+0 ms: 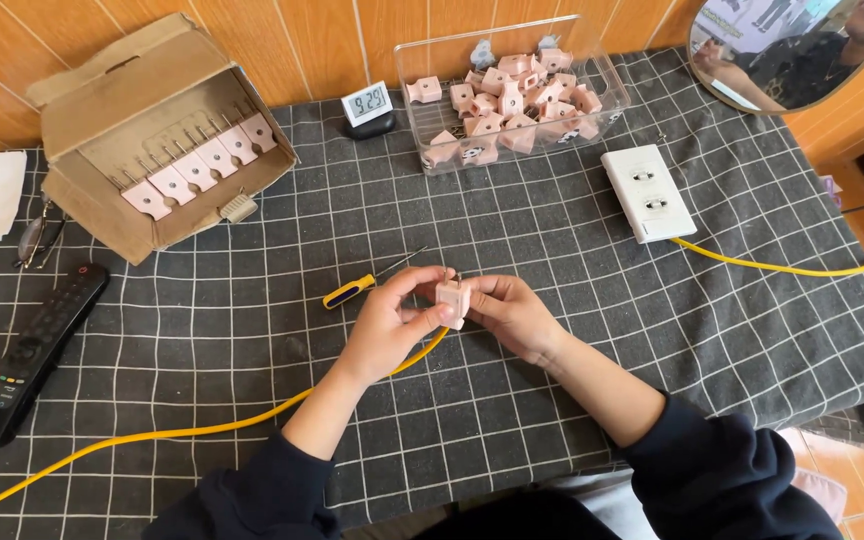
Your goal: The person connects the wires of a yellow cable to the terminals of an electrical plug head using a screwdriver, then fits the head into a white plug housing.
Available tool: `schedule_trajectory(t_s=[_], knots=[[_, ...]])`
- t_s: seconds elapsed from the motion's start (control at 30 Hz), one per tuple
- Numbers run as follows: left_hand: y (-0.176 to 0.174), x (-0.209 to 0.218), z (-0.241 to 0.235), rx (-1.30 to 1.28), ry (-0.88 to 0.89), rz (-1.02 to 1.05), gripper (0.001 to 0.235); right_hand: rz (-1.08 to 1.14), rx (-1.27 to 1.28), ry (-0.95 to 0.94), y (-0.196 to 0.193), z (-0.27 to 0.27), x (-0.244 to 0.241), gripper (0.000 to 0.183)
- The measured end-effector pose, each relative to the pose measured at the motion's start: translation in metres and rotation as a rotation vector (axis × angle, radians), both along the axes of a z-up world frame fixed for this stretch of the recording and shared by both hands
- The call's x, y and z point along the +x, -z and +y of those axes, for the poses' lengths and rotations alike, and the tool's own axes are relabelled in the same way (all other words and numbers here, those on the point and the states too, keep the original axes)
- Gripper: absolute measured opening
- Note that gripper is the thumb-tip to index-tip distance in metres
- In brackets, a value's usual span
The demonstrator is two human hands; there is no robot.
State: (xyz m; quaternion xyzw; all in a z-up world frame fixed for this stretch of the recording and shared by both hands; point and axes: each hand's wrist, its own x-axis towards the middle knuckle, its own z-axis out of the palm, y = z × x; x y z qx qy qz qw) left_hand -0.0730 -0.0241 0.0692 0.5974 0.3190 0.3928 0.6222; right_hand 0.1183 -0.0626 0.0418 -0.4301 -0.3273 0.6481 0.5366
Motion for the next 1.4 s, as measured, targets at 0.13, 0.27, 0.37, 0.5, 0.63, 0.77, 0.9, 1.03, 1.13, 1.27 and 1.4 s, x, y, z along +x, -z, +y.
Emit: schedule_trajectory(t_s=[0.13, 0.27, 0.37, 0.5, 0.63, 0.77, 0.9, 1.03, 1.13, 1.27, 1.4], knots=[[-0.008, -0.005, 0.000, 0.077, -0.014, 0.080, 0.050, 0.077, 0.003, 0.036, -0.025, -0.006, -0.007, 0.025], [0.000, -0.006, 0.002, 0.137, -0.024, 0.123, 0.055, 0.063, 0.111, 0.059, -0.038, -0.010, -0.012, 0.022], [0.000, -0.005, 0.002, 0.164, -0.039, 0.152, 0.054, -0.004, 0.184, 0.037, -0.015, -0.009, -0.009, 0.032], [-0.013, -0.008, 0.002, 0.191, -0.027, 0.189, 0.056, -0.067, 0.188, 0.041, -0.001, -0.009, -0.008, 0.034], [-0.055, -0.038, 0.013, 0.344, 0.016, 0.590, 0.042, -0.040, 0.081, 0.086, -0.001, -0.010, -0.005, 0.030], [-0.044, -0.069, 0.037, 0.376, -0.002, 1.286, 0.055, 0.084, 0.005, 0.189, 0.002, 0.002, 0.012, 0.026], [-0.032, -0.070, 0.039, 0.235, 0.015, 1.130, 0.047, 0.103, 0.014, 0.253, -0.003, 0.010, 0.022, 0.023], [-0.043, -0.063, 0.027, 0.192, -0.225, 0.678, 0.031, 0.082, 0.019, 0.312, 0.000, 0.016, 0.029, 0.020], [-0.049, -0.058, 0.018, 0.254, -0.271, 0.383, 0.035, 0.087, 0.028, 0.323, 0.001, 0.017, 0.027, 0.020], [-0.058, -0.039, 0.002, 0.617, -0.224, 0.276, 0.026, 0.077, 0.048, 0.329, -0.006, 0.016, 0.025, 0.021], [-0.034, -0.034, -0.007, 0.827, -0.313, 0.366, 0.020, 0.062, 0.054, 0.324, 0.000, 0.016, 0.026, 0.022]])
